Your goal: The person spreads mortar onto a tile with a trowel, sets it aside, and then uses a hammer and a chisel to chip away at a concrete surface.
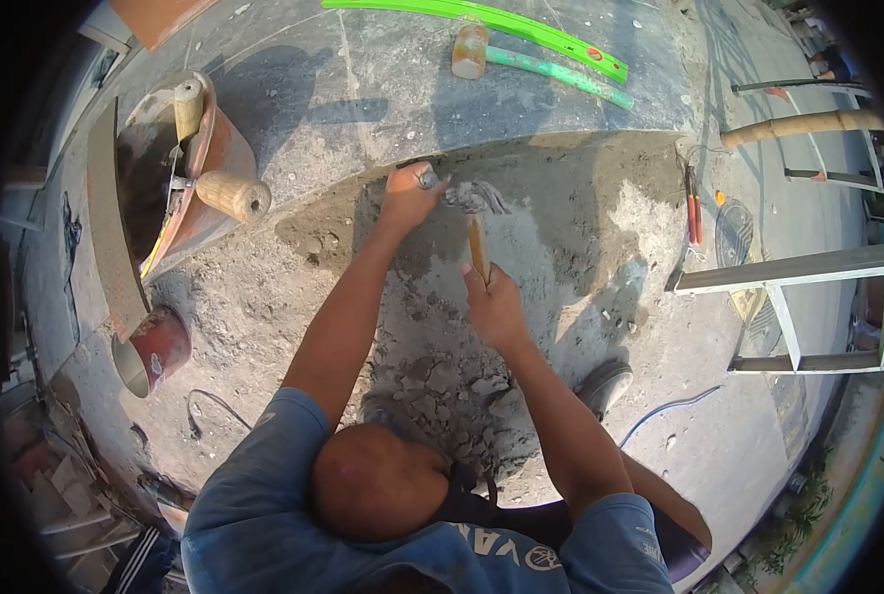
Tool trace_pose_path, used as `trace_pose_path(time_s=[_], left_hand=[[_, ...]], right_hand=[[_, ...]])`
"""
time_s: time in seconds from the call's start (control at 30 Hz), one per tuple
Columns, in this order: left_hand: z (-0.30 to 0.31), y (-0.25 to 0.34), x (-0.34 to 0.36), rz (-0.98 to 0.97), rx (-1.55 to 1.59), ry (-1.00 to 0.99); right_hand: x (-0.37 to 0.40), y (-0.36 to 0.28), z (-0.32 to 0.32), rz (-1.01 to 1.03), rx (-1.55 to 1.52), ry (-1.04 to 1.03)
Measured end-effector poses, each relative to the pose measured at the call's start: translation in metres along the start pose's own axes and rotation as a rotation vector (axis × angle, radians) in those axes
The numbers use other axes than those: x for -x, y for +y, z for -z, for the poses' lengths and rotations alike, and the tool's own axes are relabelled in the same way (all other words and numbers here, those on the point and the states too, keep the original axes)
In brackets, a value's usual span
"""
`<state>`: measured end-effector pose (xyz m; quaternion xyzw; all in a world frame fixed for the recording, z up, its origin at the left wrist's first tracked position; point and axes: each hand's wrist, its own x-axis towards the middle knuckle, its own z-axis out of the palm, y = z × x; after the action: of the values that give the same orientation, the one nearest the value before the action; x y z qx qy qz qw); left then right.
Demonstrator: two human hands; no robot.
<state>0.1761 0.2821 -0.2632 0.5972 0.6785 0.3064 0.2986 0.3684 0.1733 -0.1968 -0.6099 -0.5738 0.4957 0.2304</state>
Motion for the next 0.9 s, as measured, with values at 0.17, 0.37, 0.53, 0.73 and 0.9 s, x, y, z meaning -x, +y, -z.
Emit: trace_pose_path(time_s=[0.17,0.37,0.53,0.73,0.9], left_hand=[[0.004,0.01,0.01,0.084,0.044,-0.01],[0.006,0.014,0.017,0.019,-0.007,0.094],[-0.01,-0.01,0.008,-0.032,-0.004,0.074],[-0.002,0.004,0.009,0.04,-0.006,0.051],[-0.006,-0.009,0.007,-0.013,0.041,0.042]], right_hand=[[0.009,-0.123,0.064,0.239,-0.582,0.397],[-0.009,-0.037,-0.009,0.181,-0.543,0.279],[0.007,-0.05,0.019,-0.009,-0.195,0.068],[-0.001,-0.163,0.085,0.575,-0.839,0.678],[-0.001,0.02,-0.027,-0.152,-0.034,-0.038]])
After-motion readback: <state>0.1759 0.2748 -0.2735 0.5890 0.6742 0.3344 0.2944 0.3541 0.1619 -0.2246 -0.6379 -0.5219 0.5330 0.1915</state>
